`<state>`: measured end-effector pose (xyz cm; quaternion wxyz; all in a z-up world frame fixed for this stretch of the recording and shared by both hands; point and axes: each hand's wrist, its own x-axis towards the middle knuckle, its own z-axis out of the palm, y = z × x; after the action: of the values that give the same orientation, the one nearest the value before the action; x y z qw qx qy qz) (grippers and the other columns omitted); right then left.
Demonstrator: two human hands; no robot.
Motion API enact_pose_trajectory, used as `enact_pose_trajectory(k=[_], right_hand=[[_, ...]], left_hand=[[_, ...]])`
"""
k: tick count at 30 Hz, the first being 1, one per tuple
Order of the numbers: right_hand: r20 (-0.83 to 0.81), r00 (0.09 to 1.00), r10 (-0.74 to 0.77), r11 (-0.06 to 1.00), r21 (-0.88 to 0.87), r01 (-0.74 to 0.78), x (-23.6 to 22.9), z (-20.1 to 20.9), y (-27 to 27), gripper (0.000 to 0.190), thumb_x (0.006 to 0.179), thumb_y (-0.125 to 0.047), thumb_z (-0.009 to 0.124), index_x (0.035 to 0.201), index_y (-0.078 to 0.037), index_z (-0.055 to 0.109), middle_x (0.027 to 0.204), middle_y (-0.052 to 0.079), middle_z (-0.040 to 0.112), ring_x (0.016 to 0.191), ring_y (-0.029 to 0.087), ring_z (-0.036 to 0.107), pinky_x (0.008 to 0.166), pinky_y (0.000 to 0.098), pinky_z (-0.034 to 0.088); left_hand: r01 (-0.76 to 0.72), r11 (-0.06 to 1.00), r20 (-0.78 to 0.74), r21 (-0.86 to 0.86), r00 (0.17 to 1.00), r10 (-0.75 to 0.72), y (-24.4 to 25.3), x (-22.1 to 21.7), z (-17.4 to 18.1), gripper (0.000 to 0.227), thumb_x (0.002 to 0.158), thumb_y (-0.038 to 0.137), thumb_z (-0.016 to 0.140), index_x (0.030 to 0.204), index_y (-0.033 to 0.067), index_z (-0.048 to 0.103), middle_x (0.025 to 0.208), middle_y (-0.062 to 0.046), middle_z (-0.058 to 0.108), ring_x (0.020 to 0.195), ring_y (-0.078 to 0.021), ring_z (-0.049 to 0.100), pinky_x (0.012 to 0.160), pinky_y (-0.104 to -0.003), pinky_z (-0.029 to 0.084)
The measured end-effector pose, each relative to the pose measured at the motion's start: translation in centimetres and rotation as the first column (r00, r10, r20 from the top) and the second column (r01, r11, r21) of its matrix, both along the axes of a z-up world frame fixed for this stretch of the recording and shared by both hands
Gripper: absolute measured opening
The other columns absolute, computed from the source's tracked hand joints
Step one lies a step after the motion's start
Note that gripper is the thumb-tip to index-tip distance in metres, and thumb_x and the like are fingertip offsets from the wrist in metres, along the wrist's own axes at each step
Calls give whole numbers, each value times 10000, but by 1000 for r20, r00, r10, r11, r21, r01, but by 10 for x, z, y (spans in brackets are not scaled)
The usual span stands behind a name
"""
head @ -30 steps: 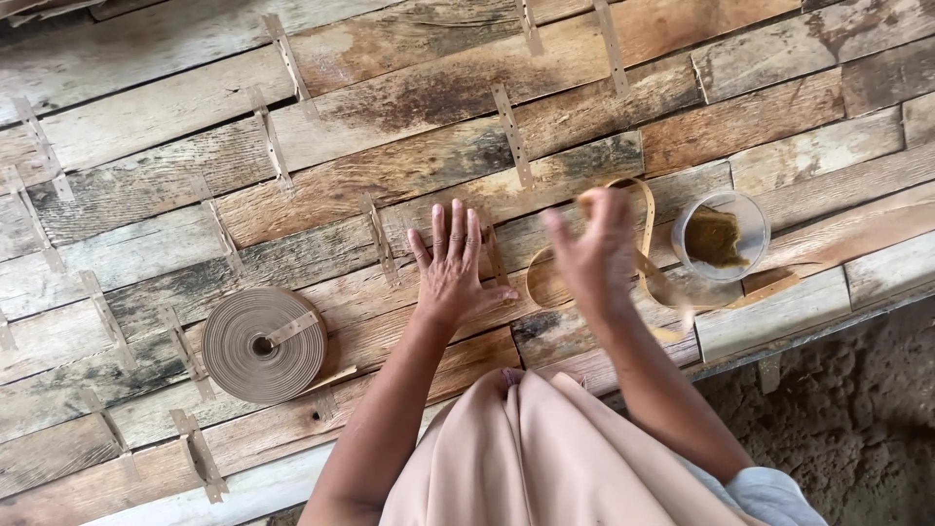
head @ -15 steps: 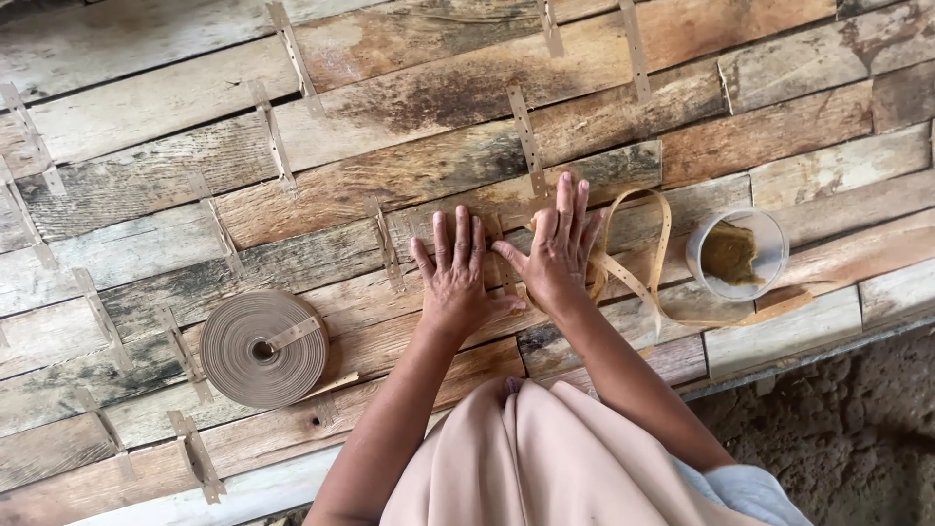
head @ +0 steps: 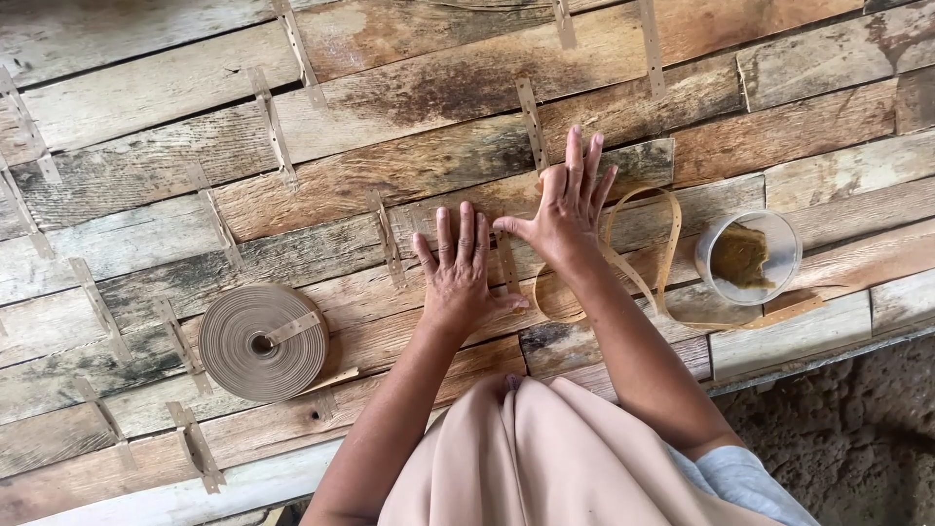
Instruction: The person applies adhesive from a small container onto a perforated tape and presses the tape onto a wooden plank surface. The person repeats this process multiple times, attaching several strips of tape to the planks.
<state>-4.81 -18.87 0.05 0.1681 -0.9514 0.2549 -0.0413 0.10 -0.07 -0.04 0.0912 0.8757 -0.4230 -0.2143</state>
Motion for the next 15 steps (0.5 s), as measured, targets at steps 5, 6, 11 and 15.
enact_pose_trajectory(k=[5,6,11,15], right_hand=[[27,999,-27,999,-18,27,16,-4,-15,890,741,-851,741,1161,-122,452,1702,256,-20,1552,490,-54,1152,788,21],[23,999,-35,999,-30,36,16,-5,-18,890,759,-847,743,1173,-117,450,1700,254,-25,1549,487,-65,1149,786,20],[-17,1000,11,999,-41,-11,6,0,-3,855,699,-752,816,1143,-109,468,1710,252,-14,1553,492,-54,1151,778,-5],[-116,990,82,992,-90,-92,-8,5,6,782,679,-540,941,1129,-121,458,1717,251,-30,1558,491,-49,1163,751,-11]], left_hand=[[2,1000,-44,-2,999,-2,0,1,2,1464,587,854,747,1655,113,75,1719,-131,-92,1548,-433,-142,1154,-741,-49],[3,1000,-55,-5,998,-3,0,1,4,1463,591,839,760,1654,108,71,1718,-135,-94,1547,-438,-139,1153,-746,-39],[12,1000,-45,0,999,-12,2,2,1,1462,598,850,752,1658,137,40,1717,-140,-94,1543,-444,-143,1147,-752,-49],[28,1000,-34,0,999,-28,2,2,3,1427,600,861,728,1663,179,65,1717,-154,-73,1544,-464,-110,1143,-774,-6]])
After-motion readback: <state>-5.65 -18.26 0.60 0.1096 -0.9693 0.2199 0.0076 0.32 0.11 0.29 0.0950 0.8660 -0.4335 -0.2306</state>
